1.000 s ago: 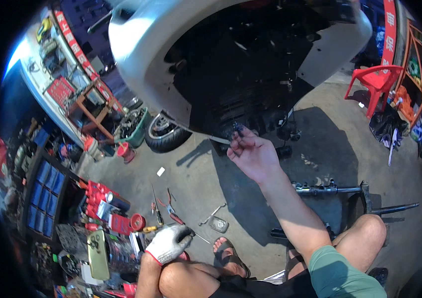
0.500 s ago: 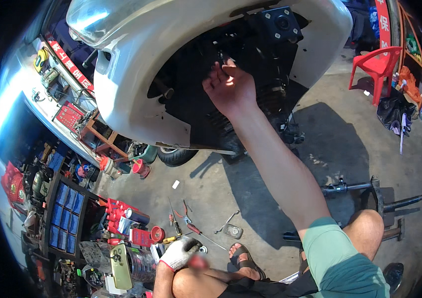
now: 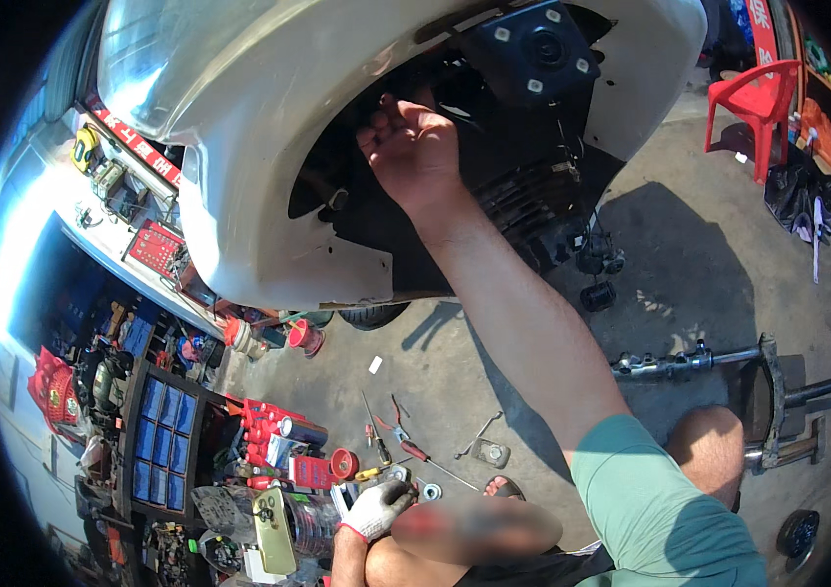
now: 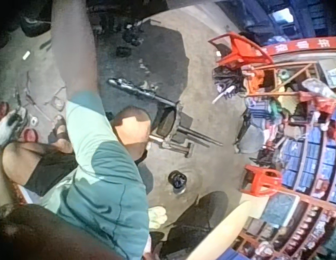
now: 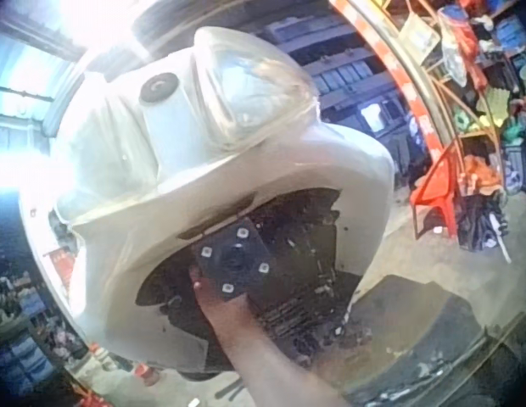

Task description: The person repeatedly picks up small metal parts from a tray and inserts them into the motorcycle engine area. They handle the parts one at a time, placing them into the engine compartment and adjusting them by hand.

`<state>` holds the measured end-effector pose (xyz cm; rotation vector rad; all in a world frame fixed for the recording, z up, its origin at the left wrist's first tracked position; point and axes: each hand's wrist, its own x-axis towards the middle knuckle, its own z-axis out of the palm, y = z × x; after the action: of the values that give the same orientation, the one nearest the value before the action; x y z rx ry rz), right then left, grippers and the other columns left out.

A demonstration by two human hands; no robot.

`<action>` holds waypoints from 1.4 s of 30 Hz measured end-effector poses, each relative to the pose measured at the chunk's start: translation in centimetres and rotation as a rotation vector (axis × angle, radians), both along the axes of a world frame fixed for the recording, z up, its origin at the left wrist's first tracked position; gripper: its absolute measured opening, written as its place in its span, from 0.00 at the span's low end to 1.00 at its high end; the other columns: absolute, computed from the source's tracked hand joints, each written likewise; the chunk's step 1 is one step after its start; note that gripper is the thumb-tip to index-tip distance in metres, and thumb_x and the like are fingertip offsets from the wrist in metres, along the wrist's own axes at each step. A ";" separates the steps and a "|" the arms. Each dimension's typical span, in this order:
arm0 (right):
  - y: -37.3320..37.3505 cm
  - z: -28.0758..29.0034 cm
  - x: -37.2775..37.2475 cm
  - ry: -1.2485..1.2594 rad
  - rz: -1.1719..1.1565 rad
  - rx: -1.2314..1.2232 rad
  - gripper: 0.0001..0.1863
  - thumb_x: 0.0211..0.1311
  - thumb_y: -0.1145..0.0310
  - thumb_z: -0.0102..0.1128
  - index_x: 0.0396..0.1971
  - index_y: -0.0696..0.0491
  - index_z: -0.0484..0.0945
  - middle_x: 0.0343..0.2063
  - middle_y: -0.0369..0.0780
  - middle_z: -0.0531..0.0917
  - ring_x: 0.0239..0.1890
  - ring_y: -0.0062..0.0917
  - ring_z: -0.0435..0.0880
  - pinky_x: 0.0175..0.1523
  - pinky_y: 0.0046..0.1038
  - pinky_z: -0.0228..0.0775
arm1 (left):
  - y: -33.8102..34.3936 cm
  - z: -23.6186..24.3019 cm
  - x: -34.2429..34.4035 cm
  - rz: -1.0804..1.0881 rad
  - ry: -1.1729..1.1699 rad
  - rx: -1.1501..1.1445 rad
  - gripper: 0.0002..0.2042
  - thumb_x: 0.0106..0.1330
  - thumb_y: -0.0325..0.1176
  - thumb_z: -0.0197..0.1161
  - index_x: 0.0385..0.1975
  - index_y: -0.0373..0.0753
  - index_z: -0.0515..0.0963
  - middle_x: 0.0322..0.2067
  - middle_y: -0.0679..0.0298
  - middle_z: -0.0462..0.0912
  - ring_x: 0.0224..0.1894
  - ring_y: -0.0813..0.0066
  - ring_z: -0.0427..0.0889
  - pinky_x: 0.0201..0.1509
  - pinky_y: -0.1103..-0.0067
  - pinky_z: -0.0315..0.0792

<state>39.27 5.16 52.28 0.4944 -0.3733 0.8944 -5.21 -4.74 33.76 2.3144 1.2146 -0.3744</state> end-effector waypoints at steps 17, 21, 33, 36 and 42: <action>0.7 2.6 -1.6 0.076 -0.079 -0.036 0.19 0.56 0.71 0.52 0.50 0.45 0.75 0.44 0.34 0.81 0.41 0.28 0.78 0.49 0.40 0.70 | -0.4 1.1 1.0 0.015 0.037 -0.005 0.16 0.72 0.44 0.60 0.49 0.39 0.83 0.46 0.51 0.86 0.52 0.52 0.83 0.57 0.67 0.75; 1.6 2.2 -1.1 0.036 -0.062 -0.031 0.32 0.57 0.72 0.51 0.64 0.38 0.64 0.44 0.33 0.80 0.39 0.26 0.78 0.46 0.39 0.71 | -0.2 0.7 1.0 0.011 0.047 0.028 0.16 0.72 0.44 0.60 0.49 0.39 0.83 0.46 0.51 0.86 0.52 0.53 0.83 0.57 0.67 0.75; -0.2 3.8 -2.0 -0.075 -0.263 -0.292 0.42 0.60 0.79 0.51 0.74 0.43 0.50 0.34 0.33 0.79 0.33 0.20 0.79 0.37 0.27 0.74 | -0.5 1.3 1.3 0.030 0.064 0.012 0.16 0.72 0.43 0.60 0.50 0.40 0.83 0.46 0.51 0.86 0.51 0.53 0.83 0.56 0.67 0.75; -0.5 4.1 -2.1 -0.099 -0.288 -0.370 0.38 0.59 0.80 0.51 0.71 0.49 0.54 0.31 0.33 0.78 0.31 0.19 0.79 0.34 0.24 0.73 | -0.4 1.2 1.2 0.025 0.035 0.011 0.16 0.72 0.43 0.60 0.50 0.39 0.83 0.46 0.51 0.86 0.51 0.53 0.83 0.57 0.67 0.75; 1.3 3.8 -1.1 -0.297 -0.550 -0.598 0.33 0.58 0.77 0.53 0.66 0.53 0.61 0.31 0.34 0.77 0.31 0.18 0.76 0.34 0.23 0.72 | -0.8 2.1 2.0 -0.024 0.045 0.042 0.16 0.71 0.42 0.60 0.49 0.38 0.83 0.45 0.51 0.86 0.51 0.53 0.83 0.56 0.67 0.75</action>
<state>38.12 6.47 56.05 -0.2927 -0.4580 0.4982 -3.22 -5.55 35.85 2.3698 1.2278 -0.4157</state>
